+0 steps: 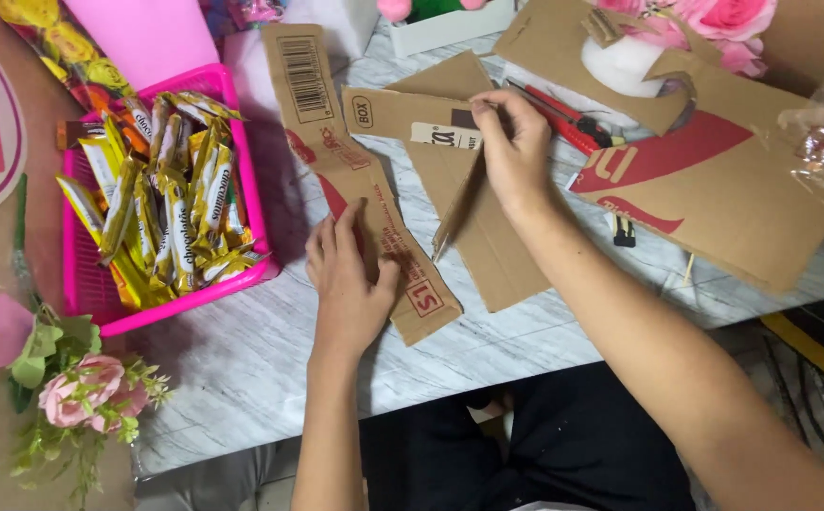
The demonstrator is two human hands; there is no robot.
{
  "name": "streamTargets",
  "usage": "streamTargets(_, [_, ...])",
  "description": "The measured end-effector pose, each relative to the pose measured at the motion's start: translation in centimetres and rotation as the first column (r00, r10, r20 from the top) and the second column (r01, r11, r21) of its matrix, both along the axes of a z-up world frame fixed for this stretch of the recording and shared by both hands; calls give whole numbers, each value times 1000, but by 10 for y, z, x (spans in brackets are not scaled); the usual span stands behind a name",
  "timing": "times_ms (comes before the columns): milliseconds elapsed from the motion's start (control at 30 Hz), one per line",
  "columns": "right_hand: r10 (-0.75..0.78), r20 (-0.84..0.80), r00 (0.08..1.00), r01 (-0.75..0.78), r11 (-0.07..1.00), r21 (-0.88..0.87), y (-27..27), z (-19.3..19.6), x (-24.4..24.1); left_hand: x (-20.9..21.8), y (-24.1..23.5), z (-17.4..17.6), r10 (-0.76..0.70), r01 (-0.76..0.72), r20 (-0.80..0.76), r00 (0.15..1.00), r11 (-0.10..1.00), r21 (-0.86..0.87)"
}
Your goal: Assembling a heart-shaped cardboard box by cutting and folding cardboard sheets using a utility knife and scissors.
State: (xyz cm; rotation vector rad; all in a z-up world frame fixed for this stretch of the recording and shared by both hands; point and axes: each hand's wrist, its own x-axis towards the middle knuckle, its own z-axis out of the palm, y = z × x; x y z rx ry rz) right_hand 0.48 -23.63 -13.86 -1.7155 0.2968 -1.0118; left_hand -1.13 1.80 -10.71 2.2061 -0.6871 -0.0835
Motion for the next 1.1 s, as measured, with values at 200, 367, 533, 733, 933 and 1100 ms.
streamTargets(200, [19, 32, 999, -19, 1000, -10, 1, 8, -1, -5, -6, -20, -85, -14, 228, 970, 916, 401])
streamTargets(367, [-182, 230, 956, 151, 978, 145, -38, 39, -14, -6, -9, -15, -129, 33, 219, 967, 919, 392])
streamTargets(533, [-300, 211, 930, 366, 789, -492, -71, 65, -67, -10, -9, -10, -148, 51, 240, 959, 928, 369])
streamTargets(733, [-193, -467, 863, -56, 882, -468, -39, 52, -136, -11, -7, -11, -163, 64, 253, 953, 930, 361])
streamTargets(933, [-206, -276, 939, 11, 819, -574, -26, 42, -153, -12, -11, 3, -119, 76, 73, 990, 899, 432])
streamTargets(1100, [-259, -298, 919, 41, 813, -581, -31, 13, -141, -10, -11, 2, -113, 74, 69, 991, 905, 418])
